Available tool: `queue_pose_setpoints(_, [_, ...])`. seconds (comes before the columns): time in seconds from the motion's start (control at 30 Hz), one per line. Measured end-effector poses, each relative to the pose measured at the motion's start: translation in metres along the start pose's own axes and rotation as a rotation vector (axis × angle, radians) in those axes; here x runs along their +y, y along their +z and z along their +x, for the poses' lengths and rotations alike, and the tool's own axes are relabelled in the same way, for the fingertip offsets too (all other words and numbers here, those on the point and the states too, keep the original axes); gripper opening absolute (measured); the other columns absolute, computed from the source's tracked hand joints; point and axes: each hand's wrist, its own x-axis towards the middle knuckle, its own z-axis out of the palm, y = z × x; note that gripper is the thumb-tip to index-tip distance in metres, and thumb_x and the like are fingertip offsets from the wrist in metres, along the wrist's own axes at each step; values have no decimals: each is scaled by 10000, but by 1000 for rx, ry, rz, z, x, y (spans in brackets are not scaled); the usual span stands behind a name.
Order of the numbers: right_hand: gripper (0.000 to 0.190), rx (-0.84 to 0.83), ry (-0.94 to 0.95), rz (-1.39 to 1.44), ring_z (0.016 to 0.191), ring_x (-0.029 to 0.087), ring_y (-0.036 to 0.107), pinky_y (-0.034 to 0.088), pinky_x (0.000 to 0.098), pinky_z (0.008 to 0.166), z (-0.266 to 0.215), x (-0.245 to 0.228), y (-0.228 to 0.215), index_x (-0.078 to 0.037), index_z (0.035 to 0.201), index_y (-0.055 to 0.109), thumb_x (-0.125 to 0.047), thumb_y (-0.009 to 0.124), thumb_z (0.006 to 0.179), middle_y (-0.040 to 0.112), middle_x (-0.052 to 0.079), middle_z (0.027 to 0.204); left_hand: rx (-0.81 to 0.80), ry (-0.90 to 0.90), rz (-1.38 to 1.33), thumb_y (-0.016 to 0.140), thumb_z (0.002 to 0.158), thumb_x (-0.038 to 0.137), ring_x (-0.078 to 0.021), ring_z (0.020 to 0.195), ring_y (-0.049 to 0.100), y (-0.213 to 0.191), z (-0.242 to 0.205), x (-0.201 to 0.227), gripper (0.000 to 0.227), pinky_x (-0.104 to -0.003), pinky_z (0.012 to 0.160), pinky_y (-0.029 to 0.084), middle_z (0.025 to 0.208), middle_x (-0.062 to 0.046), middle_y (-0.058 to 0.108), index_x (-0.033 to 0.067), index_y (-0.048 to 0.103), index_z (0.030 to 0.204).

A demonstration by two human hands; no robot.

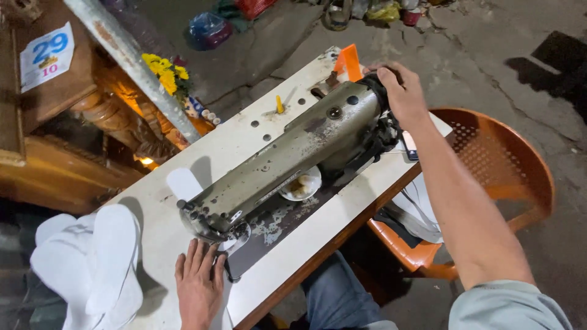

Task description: The person uses a sewing machine to stitch white slipper soles. They guide the soles under the needle, adjust the machine's wheel, and handle a small bowl of liquid near the needle area while continuing the sewing process.

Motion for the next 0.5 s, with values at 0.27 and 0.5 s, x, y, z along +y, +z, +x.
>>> queue_pose_setpoints(0.27, [290,-45,308,-252,644,123,383,279,321,598,20,-33,-2,-165,955,621,-434,583,1056,407,-29,687,194,3,79,618,954,445,-223,1443,586,40,-10,-16,415,-452,1232,416,1438,-49,685,218,745,1277])
queue_pose_setpoints(0.5, [196,83,-128,41,1150,188,664,394,539,1136,7,9,-5,-170,998,681,-90,505,960,772,14,1116,266,5,94,676,947,369,-251,1395,650,53,-12,-23,326,-407,1220,417,1397,-97,730,183,799,1185])
